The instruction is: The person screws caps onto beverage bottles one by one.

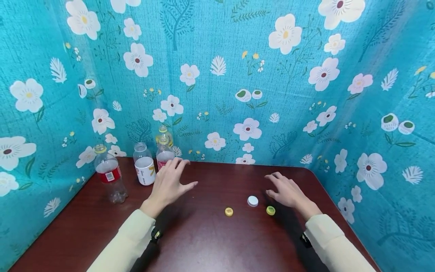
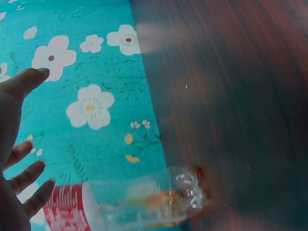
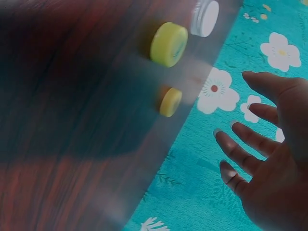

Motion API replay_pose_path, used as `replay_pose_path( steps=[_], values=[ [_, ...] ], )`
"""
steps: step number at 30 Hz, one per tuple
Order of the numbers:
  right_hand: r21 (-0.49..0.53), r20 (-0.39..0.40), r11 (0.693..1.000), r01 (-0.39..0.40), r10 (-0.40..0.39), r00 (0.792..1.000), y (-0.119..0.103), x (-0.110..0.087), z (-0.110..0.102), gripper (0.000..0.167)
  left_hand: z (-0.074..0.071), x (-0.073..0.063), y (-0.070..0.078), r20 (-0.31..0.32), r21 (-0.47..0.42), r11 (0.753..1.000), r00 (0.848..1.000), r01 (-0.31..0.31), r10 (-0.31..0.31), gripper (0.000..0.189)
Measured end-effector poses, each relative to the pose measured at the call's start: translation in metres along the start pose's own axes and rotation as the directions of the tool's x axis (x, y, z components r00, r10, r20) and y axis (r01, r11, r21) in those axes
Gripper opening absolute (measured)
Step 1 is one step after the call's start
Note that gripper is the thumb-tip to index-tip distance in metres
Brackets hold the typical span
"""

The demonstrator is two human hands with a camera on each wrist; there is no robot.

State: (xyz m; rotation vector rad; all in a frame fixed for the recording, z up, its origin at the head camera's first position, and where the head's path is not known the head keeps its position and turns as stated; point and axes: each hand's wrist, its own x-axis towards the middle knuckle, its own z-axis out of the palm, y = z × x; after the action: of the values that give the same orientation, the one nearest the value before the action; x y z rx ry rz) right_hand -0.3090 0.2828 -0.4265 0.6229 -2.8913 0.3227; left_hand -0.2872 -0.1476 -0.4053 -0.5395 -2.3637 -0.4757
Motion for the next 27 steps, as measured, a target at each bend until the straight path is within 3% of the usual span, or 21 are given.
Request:
replay_pose_path(
  steps=[5,10,18,22,27],
  values=[
    [0.029,0.039,0.999,-0.019,0.018,0.999,0.008,-0.001,0.005,0.054,-0.011,-0.007,-0.01,-0.076,-0.034,0.996,0.994,0.078,-0.08,0.067],
    [0.056,0.085,0.996,-0.069,0.064,0.994,0.017,0.0,0.01,0.056,-0.02,-0.012,-0.021,-0.124,-0.055,0.983,0.976,0.175,-0.181,0.082],
    [0.069,0.132,0.989,-0.128,0.118,0.984,0.026,0.003,0.019,0.062,-0.018,-0.017,-0.031,-0.132,-0.114,0.932,0.925,0.344,-0.357,0.099],
    [0.078,0.145,0.988,-0.134,0.122,0.982,0.028,0.005,0.023,0.06,-0.013,-0.016,-0.036,-0.122,-0.159,0.9,0.897,0.405,-0.425,0.109],
    [0.111,0.165,0.985,-0.128,0.109,0.98,0.03,0.007,0.03,0.055,-0.003,-0.013,-0.045,-0.082,-0.228,0.862,0.873,0.453,-0.48,0.118]
  ],
)
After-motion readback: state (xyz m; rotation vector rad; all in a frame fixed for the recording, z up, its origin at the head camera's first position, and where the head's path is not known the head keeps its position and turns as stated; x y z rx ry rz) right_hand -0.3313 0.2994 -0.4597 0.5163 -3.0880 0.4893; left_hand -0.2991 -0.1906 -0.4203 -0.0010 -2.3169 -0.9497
